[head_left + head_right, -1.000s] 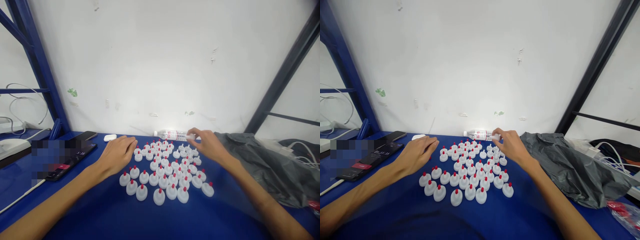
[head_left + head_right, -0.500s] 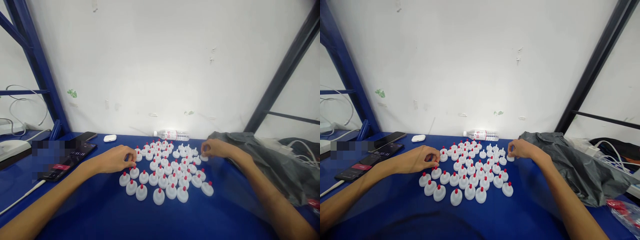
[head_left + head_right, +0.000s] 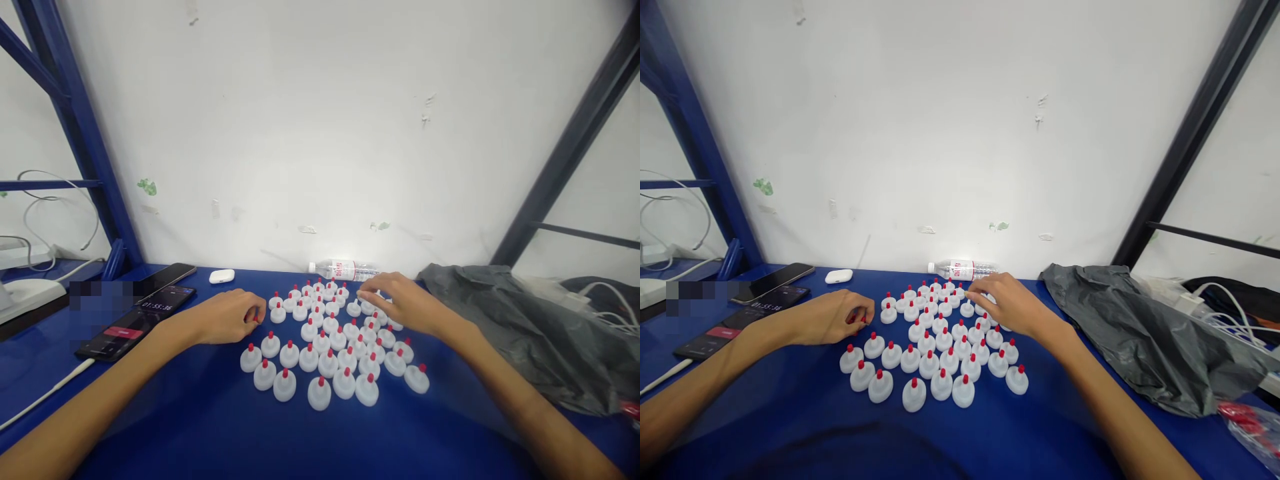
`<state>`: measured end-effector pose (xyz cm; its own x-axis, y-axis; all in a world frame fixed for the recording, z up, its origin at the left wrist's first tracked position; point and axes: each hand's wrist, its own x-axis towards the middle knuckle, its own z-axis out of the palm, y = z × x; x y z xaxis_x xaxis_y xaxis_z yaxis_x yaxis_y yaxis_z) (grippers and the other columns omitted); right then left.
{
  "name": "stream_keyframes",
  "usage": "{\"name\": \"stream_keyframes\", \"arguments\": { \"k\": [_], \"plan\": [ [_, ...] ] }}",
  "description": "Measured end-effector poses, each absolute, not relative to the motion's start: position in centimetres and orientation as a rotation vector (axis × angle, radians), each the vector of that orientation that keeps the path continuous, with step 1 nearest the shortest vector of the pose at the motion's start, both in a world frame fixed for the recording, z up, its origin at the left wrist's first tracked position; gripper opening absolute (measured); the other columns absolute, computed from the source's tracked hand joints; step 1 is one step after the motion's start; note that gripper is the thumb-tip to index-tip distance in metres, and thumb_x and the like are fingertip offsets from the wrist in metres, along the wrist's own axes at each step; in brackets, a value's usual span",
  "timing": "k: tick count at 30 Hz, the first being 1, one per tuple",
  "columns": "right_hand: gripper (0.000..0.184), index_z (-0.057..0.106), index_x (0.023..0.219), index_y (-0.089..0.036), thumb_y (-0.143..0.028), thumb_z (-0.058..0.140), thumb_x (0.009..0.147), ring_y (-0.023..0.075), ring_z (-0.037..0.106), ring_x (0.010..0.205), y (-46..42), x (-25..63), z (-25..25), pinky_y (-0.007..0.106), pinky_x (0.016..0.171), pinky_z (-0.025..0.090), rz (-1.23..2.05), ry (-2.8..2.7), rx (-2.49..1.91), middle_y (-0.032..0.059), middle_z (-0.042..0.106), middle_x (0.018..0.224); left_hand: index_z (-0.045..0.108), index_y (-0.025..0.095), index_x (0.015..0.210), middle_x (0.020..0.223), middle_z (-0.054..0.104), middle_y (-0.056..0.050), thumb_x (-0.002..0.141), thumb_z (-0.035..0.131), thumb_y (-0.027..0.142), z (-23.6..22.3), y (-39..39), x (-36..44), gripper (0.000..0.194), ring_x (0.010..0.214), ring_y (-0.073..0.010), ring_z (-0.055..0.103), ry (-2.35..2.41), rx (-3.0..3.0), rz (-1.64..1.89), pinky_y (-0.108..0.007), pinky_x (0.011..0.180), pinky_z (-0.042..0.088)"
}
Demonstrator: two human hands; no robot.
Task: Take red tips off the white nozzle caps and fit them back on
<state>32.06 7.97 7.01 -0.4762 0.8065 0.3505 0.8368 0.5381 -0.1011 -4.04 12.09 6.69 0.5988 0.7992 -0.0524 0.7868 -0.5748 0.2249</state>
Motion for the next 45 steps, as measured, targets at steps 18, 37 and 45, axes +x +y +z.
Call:
{"name": "stream_keyframes", "arguments": {
  "k": [18, 37, 45],
  "plan": [
    [0.022, 0.062, 0.106, -0.024, -0.043, 0.051, 0.102, 0.0247, 0.071, 0.101, 7.8, 33.3, 7.3, 0.038, 0.082, 0.053, 0.201, -2.314, -1.491, 0.0067, 0.075, 0.113, 0.064, 0.023, 0.090, 0.080, 0.072, -0.001, 0.096, 0.045, 0.026, 6.4, 11.9, -3.0, 0.020, 0.072, -0.0201, 0.061, 1.389, 2.799, 0.376, -0.032, 0.068, 0.036],
    [0.029, 0.054, 0.099, -0.021, -0.049, 0.062, 0.100, 0.0139, 0.061, 0.068, 4.0, 24.6, 5.2, 0.030, 0.070, 0.050, -0.377, -2.305, -0.548, -0.0011, 0.070, 0.081, 0.056, 0.023, 0.087, 0.070, 0.062, 0.000, 0.105, 0.036, 0.024, 4.2, 6.8, 1.6, 0.027, 0.056, -0.0192, 0.055, 0.508, 3.477, 0.869, -0.035, 0.045, 0.032],
    [0.011, 0.064, 0.107, -0.022, -0.024, 0.071, 0.098, 0.0113, 0.066, 0.072, 4.8, 25.7, 5.8, 0.036, 0.092, 0.047, -0.829, -2.177, -0.554, -0.0033, 0.079, 0.092, 0.039, 0.025, 0.070, 0.055, 0.045, 0.006, 0.103, 0.035, 0.021, 4.2, 7.1, 1.5, 0.033, 0.045, -0.0136, 0.041, 0.640, 3.010, 1.168, -0.031, 0.049, 0.029]
  ]
}}
